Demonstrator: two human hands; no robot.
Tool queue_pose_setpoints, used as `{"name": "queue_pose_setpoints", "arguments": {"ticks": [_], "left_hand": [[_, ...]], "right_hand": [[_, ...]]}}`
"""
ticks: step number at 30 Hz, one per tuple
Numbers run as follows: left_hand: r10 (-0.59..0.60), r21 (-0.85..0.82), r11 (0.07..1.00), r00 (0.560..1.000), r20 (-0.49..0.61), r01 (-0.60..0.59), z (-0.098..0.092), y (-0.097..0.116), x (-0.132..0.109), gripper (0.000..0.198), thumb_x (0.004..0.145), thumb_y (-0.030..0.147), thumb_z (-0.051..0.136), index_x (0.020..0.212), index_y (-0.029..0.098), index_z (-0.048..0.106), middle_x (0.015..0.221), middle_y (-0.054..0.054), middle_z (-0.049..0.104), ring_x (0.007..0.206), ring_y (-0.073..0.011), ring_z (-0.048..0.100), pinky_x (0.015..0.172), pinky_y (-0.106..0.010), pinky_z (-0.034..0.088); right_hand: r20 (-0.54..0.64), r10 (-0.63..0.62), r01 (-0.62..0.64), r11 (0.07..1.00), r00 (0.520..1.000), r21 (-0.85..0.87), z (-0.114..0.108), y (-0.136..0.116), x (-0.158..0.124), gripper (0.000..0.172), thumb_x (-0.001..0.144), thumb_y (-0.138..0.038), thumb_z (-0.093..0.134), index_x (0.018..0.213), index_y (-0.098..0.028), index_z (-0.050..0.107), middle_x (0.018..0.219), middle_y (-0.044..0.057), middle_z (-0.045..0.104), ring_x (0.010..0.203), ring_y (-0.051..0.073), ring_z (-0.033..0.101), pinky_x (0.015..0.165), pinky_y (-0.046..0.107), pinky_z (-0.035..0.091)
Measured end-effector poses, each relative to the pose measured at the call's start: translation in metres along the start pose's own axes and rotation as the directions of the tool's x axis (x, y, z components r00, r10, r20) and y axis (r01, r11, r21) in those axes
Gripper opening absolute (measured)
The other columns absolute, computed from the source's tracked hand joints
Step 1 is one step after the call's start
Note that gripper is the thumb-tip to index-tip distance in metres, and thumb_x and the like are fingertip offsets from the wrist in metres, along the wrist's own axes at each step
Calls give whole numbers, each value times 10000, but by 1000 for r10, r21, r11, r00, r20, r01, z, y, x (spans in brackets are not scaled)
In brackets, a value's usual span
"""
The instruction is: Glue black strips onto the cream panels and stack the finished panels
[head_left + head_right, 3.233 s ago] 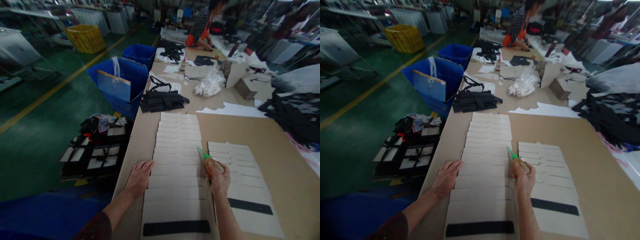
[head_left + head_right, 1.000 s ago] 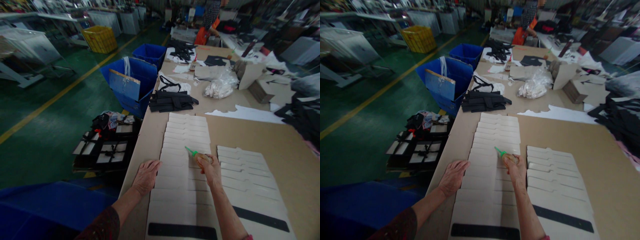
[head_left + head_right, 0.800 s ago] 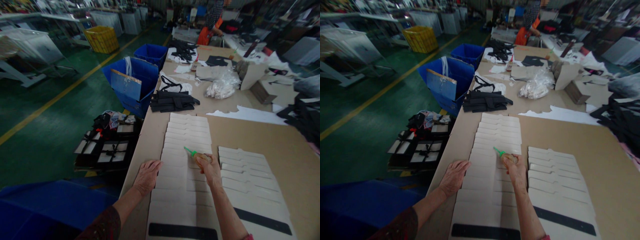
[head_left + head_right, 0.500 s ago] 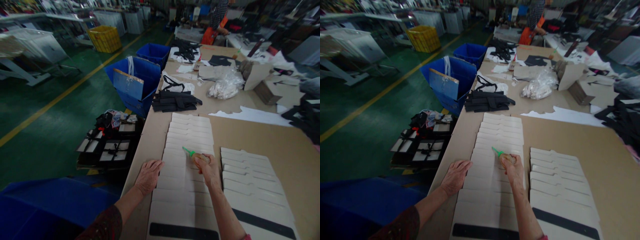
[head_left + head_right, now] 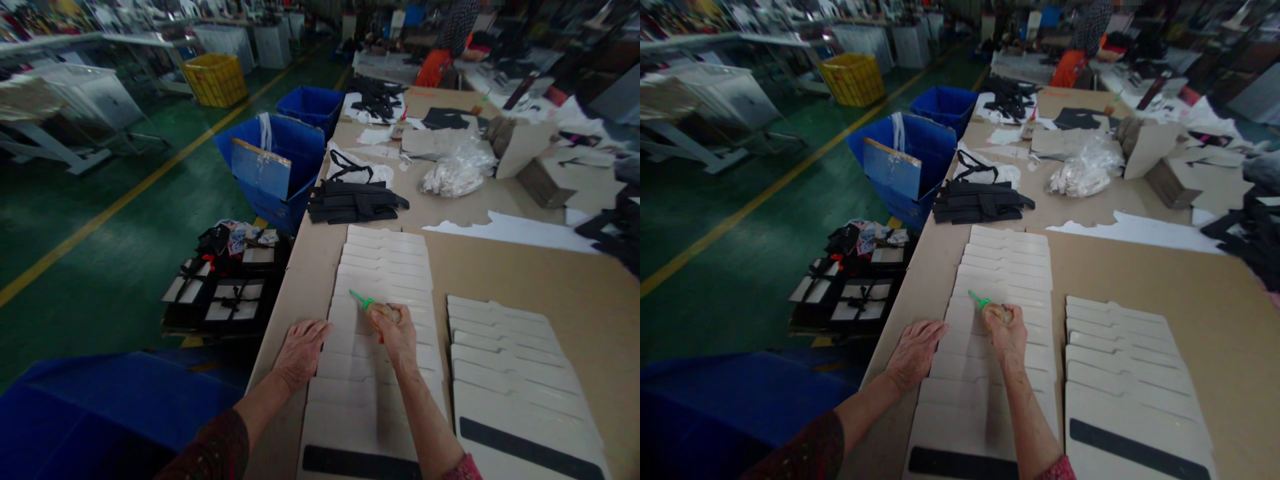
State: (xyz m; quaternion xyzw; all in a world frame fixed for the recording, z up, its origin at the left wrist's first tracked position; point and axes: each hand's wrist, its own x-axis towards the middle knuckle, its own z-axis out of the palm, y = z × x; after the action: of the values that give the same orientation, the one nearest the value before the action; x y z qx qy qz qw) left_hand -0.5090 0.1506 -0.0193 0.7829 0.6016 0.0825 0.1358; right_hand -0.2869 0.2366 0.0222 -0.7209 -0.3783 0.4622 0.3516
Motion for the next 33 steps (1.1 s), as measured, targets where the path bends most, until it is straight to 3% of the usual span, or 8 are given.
{"name": "queue_pose_setpoints", "arguments": {"ticks": [8,13,16,19,23,27,33], "left_hand": [[-4,-9,1000,1000,1,4,-2,0,1,595,920,121,459,1469,325,352,1397,-21,538,1244,-232,431,993,-437,360],[-5,-2,1000,1000,-17,5,3,-2,-3,547,911,129,470,1425,309,421,1395,-26,539,1245,-237,442,1023,-436,359],[-44,9,999,997,-66,45,8,-9,-5,533,913,91,390,1434,204,407,1396,-89,525,1261,-237,442,1048,-427,364],[-67,13,998,991,-118,69,8,-22,9,493,938,97,314,1422,116,404,1361,-133,536,1261,-225,448,1070,-401,366],[-47,17,999,989,-140,50,1,-34,56,453,981,189,324,1425,166,410,1369,-96,531,1237,-222,453,1081,-404,352],[-21,31,999,994,-110,24,-5,-32,96,464,968,196,367,1425,253,420,1392,-48,525,1230,-234,440,1051,-416,352],[-13,52,998,998,-62,16,-7,-30,104,510,935,160,382,1434,259,416,1380,-44,537,1226,-247,431,1024,-416,350]], "right_hand": [[45,10,-14,997,999,78,19,-8,-12,446,639,-447,750,979,-221,571,724,-20,619,534,150,558,385,241,451],[73,39,-54,974,997,220,21,0,-15,531,602,-462,791,1015,-216,565,812,1,638,584,161,586,380,230,445],[28,55,-61,947,998,316,4,7,-14,574,596,-494,792,1034,-216,547,864,14,643,612,166,598,390,234,448],[-62,82,-53,928,995,368,-25,15,-6,619,575,-516,806,1047,-216,541,879,20,645,611,168,595,401,244,450],[-232,116,-20,926,966,376,-68,27,12,679,518,-518,842,1047,-216,543,890,25,637,644,183,601,429,264,472],[-379,118,8,949,918,316,-100,36,28,656,545,-513,833,1058,-216,551,904,30,629,655,192,607,446,287,496],[-402,111,-2,965,909,262,-120,40,36,614,565,-472,834,1053,-228,551,935,46,613,673,199,603,425,291,507]]}}
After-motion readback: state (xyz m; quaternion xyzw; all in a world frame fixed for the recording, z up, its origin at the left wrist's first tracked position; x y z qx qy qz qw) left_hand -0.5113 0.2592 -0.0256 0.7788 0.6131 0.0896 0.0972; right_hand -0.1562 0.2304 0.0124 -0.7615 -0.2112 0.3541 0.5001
